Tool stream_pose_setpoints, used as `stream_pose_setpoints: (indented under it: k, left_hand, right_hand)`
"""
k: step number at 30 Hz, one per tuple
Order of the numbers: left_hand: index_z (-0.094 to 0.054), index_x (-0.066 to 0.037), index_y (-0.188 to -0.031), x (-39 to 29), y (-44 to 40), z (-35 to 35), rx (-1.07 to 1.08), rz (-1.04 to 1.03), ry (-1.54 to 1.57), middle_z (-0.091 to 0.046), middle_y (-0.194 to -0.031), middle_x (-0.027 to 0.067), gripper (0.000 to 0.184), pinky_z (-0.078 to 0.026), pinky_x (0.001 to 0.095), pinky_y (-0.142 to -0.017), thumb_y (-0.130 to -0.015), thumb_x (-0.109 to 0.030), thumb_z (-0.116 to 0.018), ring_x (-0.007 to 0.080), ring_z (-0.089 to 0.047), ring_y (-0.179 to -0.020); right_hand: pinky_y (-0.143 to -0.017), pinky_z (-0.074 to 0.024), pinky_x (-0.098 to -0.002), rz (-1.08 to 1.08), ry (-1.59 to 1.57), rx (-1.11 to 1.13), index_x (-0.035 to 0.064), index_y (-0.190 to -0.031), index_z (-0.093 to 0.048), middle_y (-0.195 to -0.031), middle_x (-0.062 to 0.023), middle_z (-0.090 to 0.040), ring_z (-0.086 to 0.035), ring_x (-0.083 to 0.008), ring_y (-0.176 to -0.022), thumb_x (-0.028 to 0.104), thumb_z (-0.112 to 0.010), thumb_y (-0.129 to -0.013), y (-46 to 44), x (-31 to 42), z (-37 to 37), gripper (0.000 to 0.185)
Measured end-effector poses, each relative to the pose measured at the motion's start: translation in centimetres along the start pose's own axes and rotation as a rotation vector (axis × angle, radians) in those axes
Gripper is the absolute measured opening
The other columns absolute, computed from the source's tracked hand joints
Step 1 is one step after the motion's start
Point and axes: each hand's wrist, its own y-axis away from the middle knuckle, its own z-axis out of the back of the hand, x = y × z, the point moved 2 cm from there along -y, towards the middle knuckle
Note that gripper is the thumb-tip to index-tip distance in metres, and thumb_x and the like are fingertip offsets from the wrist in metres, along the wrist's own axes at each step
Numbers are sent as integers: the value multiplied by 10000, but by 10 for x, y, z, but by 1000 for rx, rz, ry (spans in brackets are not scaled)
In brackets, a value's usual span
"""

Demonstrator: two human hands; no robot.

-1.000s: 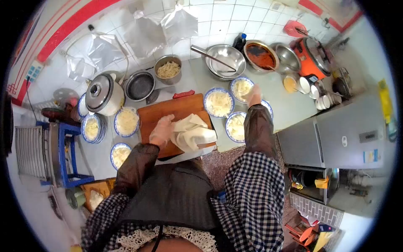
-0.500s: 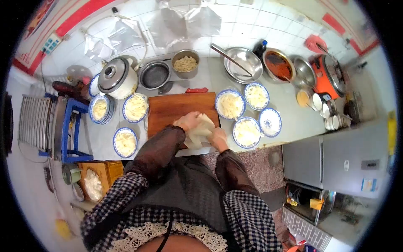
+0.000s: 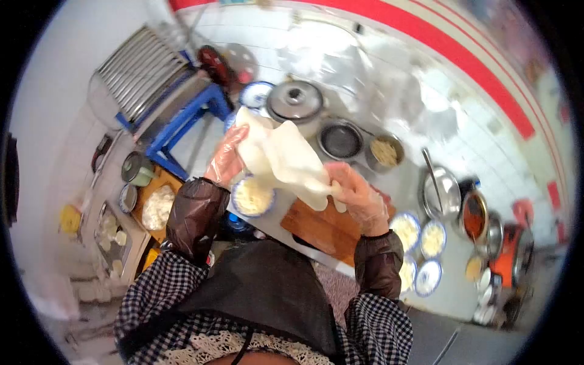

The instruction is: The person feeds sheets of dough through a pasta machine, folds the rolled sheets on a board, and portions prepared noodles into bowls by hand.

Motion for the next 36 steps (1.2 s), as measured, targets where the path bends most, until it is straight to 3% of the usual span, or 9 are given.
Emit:
stream_pose_setpoints:
  k: [3, 7, 11, 15, 19, 23, 25, 30, 36]
  left_hand:
    - [-525, -42, -1178, -69, 7, 9, 64, -104, -218, -611, -1052, 47, 323, -513, 304, -800, -882, -116, -629, 142, -602, -961]
    - [-569, -27, -1126, -117, 0, 33, 123, -291, -639, -614, -1032, 27, 286, -481, 265, -781, -864, -106, -652, 93, -569, -918]
    - [-613, -25, -1042, -173, 0, 77, -14, -443, -870, -633, -948, 7, 223, -474, 239, -752, -831, -57, -679, 73, -567, -882]
    - [-620, -25, -998, -223, 15, 113, -74, -514, -891, -640, -886, -4, 223, -483, 229, -708, -804, -83, -714, 70, -582, -801]
    - [-660, -16, -976, -245, 43, 163, -250, -287, -1222, -671, -886, 23, 264, -503, 251, -715, -756, -119, -763, 82, -602, -811]
    - [-685, -41, -995, -247, 85, 200, -423, -210, -1046, -692, -863, 28, 290, -503, 279, -750, -742, -155, -769, 122, -626, -812]
    - [-675, -56, -1052, -262, 99, 198, -441, -396, -848, -692, -925, 56, 370, -518, 299, -759, -731, -205, -784, 147, -649, -802]
    - [-649, -26, -1057, -317, 100, 170, -654, -568, -718, -685, -929, 78, 377, -505, 316, -785, -754, -215, -771, 160, -635, -826]
    - [-640, -2, -1062, -399, 69, 176, -750, -578, -1034, -668, -917, 80, 419, -469, 304, -808, -778, -291, -748, 163, -605, -871]
  right_hand:
    - [-993, -384, -328, 50, 112, 132, -7, -1424, -283, -1254, -145, -532, -497, -207, -1160, 232, -708, -797, -95, 17, -69, 795]
    - [-958, -408, -303, 127, 504, 186, -17, -1340, -422, -1218, -111, -561, -518, -171, -1112, 245, -677, -852, -189, 5, -110, 611]
    - [-809, -449, -251, 50, 249, 255, 2, -1138, -574, -978, -35, -637, -573, -102, -867, 194, -650, -876, -244, 22, -185, 334]
    - [-766, -461, -258, 174, 266, 115, 24, -1003, -580, -898, -40, -616, -564, -103, -820, 165, -653, -860, -295, 35, -237, 213]
    - [-694, -481, -247, 294, 376, 121, 24, -987, -586, -836, -42, -618, -587, -113, -741, 183, -660, -848, -333, 61, -277, 224]
    - [-647, -483, -239, 421, 366, 301, 26, -948, -600, -787, -49, -613, -590, -128, -679, 256, -651, -854, -368, 84, -286, 254]
    - [-651, -501, -264, 576, 726, 233, 15, -945, -591, -759, -56, -608, -599, -155, -678, 322, -655, -843, -382, 98, -283, 330]
    - [-944, -445, -282, 669, 1069, -196, -54, -1309, -452, -1252, -266, -508, -554, -283, -1122, 472, -697, -781, -431, 111, -270, 785]
    - [-985, -415, -314, 617, 674, -78, -30, -1310, -466, -1270, -220, -521, -536, -288, -1155, 448, -696, -796, -513, 92, -265, 738]
